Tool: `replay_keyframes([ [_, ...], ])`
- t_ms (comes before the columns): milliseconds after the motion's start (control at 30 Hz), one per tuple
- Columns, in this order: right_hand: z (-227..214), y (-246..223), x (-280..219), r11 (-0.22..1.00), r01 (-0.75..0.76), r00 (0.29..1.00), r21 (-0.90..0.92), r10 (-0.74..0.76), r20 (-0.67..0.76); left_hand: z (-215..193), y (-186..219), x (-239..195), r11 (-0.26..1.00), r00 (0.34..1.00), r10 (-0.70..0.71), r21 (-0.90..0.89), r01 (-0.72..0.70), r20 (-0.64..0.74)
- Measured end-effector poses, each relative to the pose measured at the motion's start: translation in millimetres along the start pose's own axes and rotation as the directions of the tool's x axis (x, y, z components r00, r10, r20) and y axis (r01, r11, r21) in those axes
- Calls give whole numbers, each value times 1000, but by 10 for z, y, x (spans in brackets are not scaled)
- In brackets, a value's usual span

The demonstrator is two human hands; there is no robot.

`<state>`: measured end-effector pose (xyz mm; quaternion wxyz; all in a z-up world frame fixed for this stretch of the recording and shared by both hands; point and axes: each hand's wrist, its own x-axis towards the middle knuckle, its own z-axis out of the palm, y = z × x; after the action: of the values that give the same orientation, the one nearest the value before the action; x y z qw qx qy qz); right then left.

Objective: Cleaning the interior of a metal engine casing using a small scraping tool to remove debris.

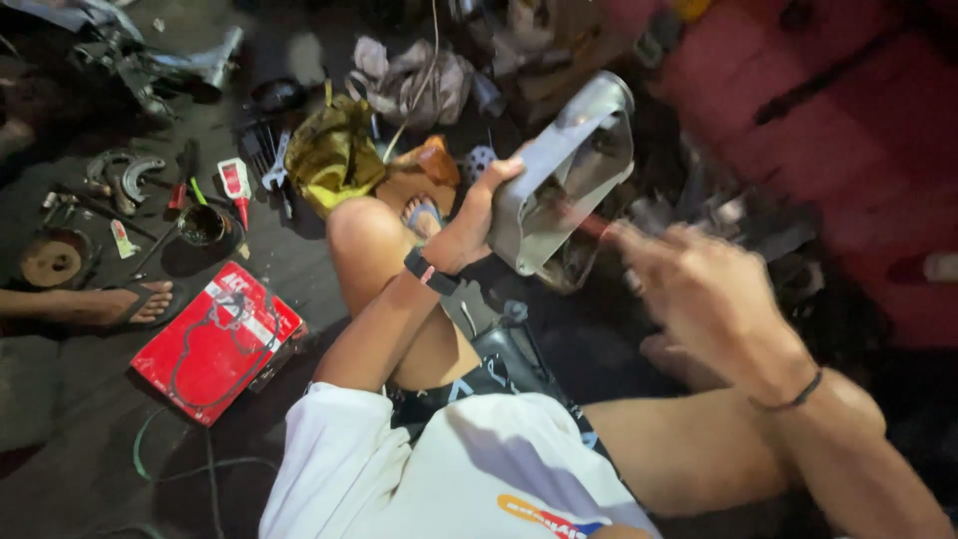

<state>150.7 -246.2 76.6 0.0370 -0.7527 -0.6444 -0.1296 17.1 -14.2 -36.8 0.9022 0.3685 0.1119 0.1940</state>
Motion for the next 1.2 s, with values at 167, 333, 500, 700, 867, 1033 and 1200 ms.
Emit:
replay_keyframes([
  [167,198,21,-30,985,121,993,120,-122,-2,-30,-58,-39,988,976,-155,-50,149,-150],
  [333,-40,-117,40,989,14,994,150,-29,101,107,108,-39,992,964,-106,36,118,-245],
  [500,50,-67,-6,992,42,976,122,-66,205,121,67,-87,971,905,-241,-96,221,-351],
  [700,11,-175,-44,985,-4,974,175,-35,224,124,47,-94,983,943,-146,66,173,-300],
  [867,23,-79,-42,999,-38,989,-8,39,145,16,-37,-57,994,994,-107,8,107,16],
  [1033,52,-145,-46,988,-24,964,154,-18,264,154,33,-127,978,961,-194,38,206,-197],
  [1200,-18,-152,-39,996,-27,994,80,18,110,63,-16,-89,997,994,-67,-37,64,-91],
])
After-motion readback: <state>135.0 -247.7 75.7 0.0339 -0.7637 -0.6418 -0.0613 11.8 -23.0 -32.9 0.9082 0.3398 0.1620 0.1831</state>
